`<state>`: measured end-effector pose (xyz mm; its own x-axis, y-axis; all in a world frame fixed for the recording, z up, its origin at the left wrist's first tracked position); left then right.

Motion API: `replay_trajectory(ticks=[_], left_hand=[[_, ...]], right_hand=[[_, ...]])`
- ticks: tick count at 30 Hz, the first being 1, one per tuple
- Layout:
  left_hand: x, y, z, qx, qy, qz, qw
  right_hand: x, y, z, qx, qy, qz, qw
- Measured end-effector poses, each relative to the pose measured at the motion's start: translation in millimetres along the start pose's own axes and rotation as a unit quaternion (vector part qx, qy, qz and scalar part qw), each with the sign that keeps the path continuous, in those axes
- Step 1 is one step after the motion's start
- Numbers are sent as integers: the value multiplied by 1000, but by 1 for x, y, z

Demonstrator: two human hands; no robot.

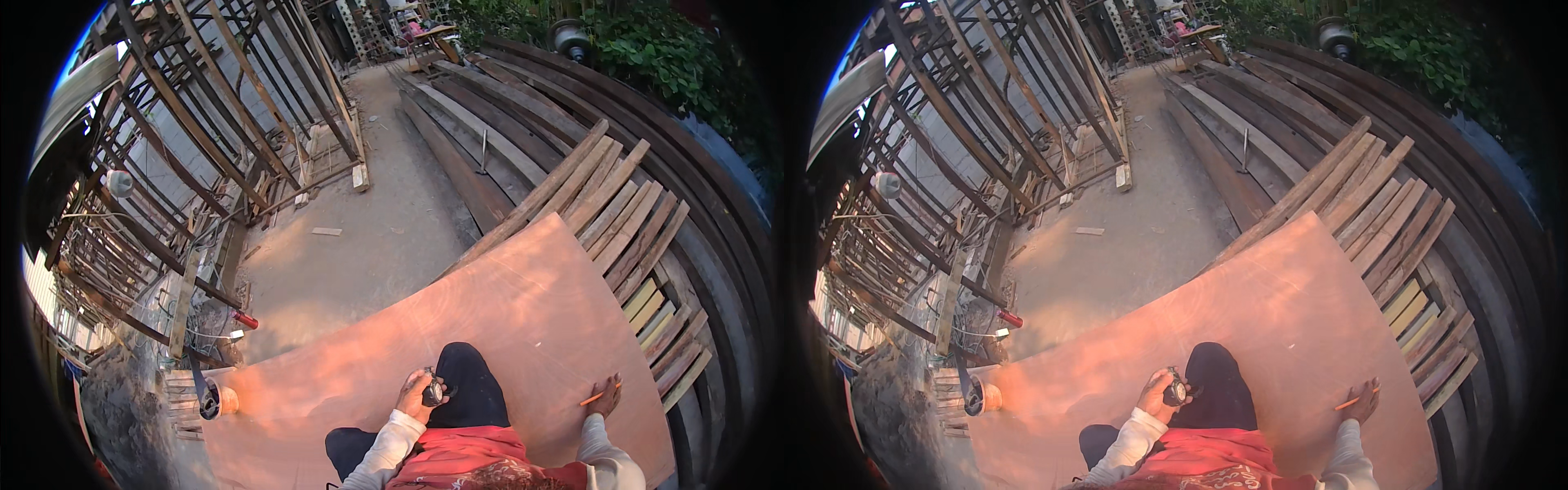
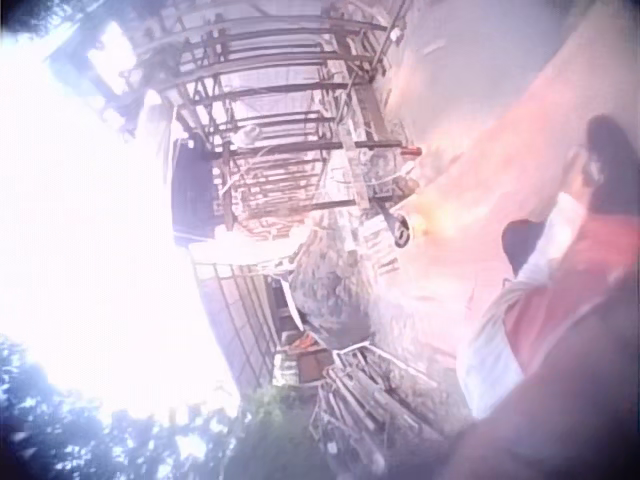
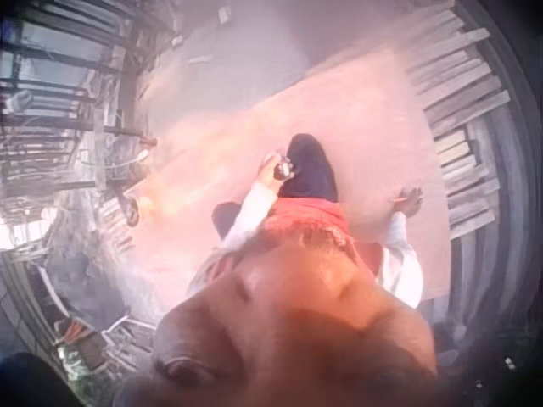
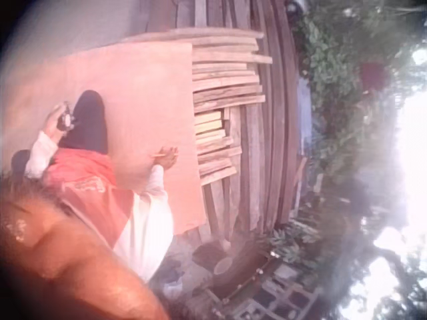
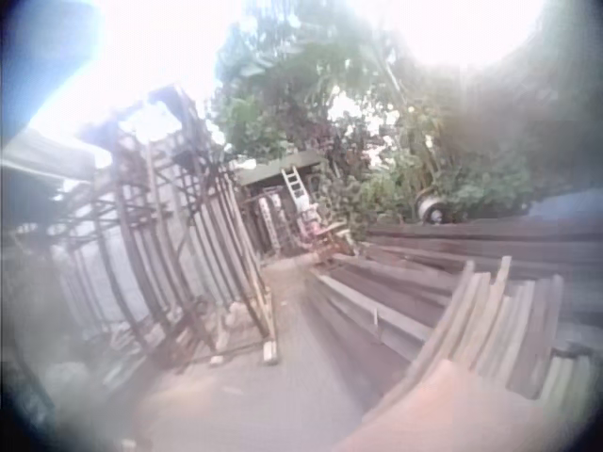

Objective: The person uses a measuring tape and a pencil to mark lines on a large sheet of plywood while kneeling on it.

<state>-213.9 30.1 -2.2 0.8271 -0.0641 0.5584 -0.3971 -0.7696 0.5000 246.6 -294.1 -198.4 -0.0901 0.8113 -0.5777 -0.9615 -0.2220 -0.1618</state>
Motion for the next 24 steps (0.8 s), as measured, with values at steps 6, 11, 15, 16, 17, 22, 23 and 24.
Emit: replay_trajectory(ticks=[6, 11, 15, 16, 17, 22, 23, 24], left_hand=[[-125, 50, -46, 82, 61, -134, 986], [-257, 87, -46, 123, 151, -229, 954], [-375, 152, -51, 225, 159, -326, 904], [-387, 164, -53, 240, 177, -392, 870], [-420, 170, -46, 244, 159, -439, 850], [-557, 250, 55, 215, 179, -667, 690], [-578, 280, 98, 145, 142, -737, 645], [-594, 312, 134, 71, 99, -794, 595]], right_hand=[[26, 22, -20, 266, -407, -4, 874], [35, 24, -52, 21, -78, 8, 997], [106, 117, -57, 358, -480, 179, 780], [114, 127, -39, 348, -431, 257, 792], [128, 134, -17, 317, -343, 317, 825], [178, 190, 75, 177, -43, 513, 839], [190, 197, 93, 143, -1, 542, 828], [202, 207, 108, 114, 33, 567, 815]])
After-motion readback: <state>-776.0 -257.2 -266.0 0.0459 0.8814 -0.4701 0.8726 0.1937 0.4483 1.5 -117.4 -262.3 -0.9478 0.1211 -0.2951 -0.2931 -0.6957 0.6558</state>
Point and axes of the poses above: each hand's wrist, its own y-axis away from the middle knuckle, its own x-axis out of the palm, z = x × y, the point moved 9 cm from there along -y, towards the middle knuckle, and after that the axes turned 2 degrees about -y, right-handed, at the moved point
